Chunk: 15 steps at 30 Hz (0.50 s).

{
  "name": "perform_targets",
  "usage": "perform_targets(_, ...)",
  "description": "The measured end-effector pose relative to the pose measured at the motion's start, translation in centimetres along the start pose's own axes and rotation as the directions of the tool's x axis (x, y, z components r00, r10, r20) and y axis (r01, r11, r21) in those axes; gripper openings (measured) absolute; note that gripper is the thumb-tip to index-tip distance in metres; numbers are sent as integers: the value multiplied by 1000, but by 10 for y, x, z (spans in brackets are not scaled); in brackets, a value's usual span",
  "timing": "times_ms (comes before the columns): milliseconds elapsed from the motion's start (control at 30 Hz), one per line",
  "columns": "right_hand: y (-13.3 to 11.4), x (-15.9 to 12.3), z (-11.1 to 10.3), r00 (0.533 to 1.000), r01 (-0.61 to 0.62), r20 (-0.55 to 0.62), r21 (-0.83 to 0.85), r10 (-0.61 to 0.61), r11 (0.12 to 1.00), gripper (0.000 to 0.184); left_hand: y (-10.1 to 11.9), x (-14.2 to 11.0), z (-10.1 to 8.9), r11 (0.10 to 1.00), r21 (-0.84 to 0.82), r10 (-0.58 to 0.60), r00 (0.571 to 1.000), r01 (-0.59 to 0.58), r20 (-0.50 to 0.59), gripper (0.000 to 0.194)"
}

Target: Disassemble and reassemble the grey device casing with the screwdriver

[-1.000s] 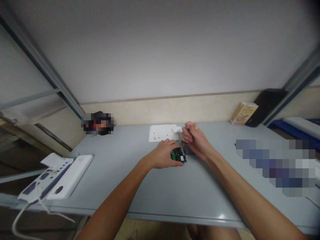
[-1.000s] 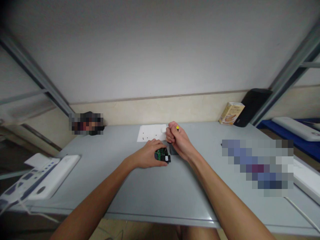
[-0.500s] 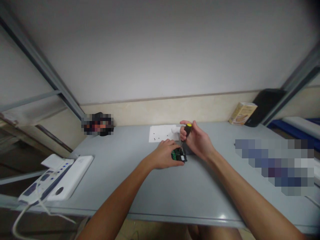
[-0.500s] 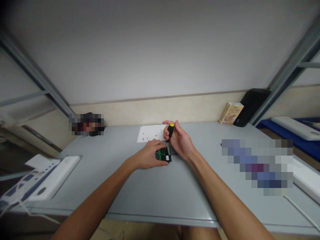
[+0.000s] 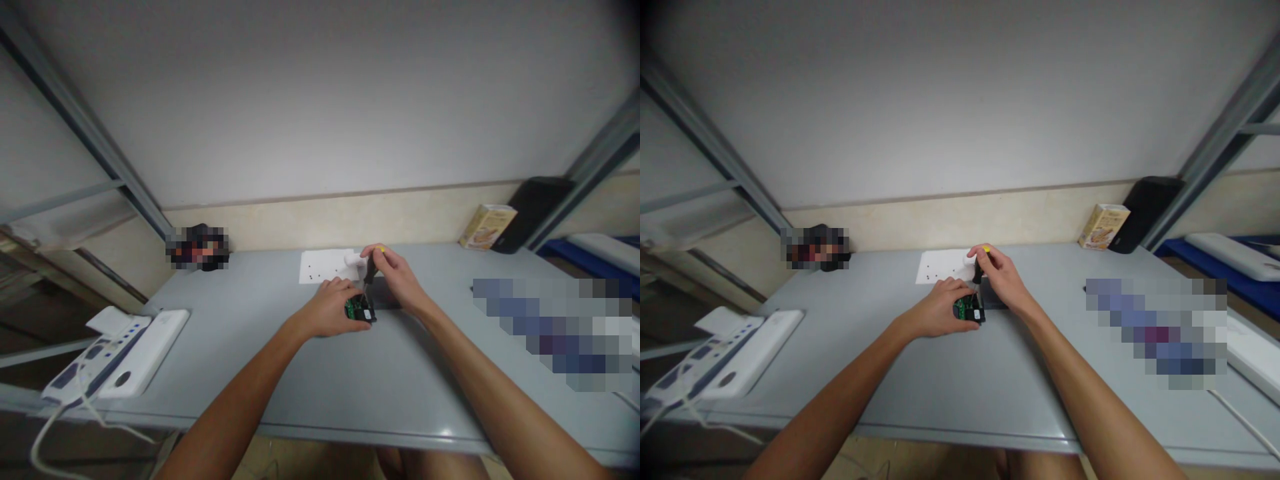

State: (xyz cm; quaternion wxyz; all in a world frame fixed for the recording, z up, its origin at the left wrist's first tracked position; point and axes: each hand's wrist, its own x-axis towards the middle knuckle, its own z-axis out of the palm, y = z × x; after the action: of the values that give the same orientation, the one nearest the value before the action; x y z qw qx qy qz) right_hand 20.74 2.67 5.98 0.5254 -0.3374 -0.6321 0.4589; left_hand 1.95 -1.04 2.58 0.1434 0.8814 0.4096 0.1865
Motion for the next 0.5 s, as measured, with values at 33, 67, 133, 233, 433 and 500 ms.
perform_targets(33, 0, 0, -2, 998, 26, -52, -122, -32, 992, 43, 1, 0, 0, 1000, 4, -6, 1000, 6, 3, 59)
perform_targets(67, 1, 1, -4, 993, 36, -100, -212, -58, 977, 44, 1, 0, -1, 1000, 5, -11, 1000, 11, 6, 62)
perform_targets(133, 1, 2, -9, 982, 32, -171, -287, -84, 957, 48, 2, -1, -5, 1000, -11, -18, 1000, 18, 10, 74)
perform_targets(233, 1, 5, -16, 956, 22, -277, -254, -95, 967, 49, -2, -2, -15, 997, -67, -41, 998, 38, -42, 74)
perform_targets(433, 11, 6, -13, 960, 6, -271, -223, -68, 975, 47, -33, -2, -32, 987, -88, -157, 915, 134, -371, 27)
perform_targets(500, 17, 4, -8, 975, -1, -211, -305, -67, 952, 47, -42, -2, -32, 981, -19, -184, 893, 193, -411, 22)
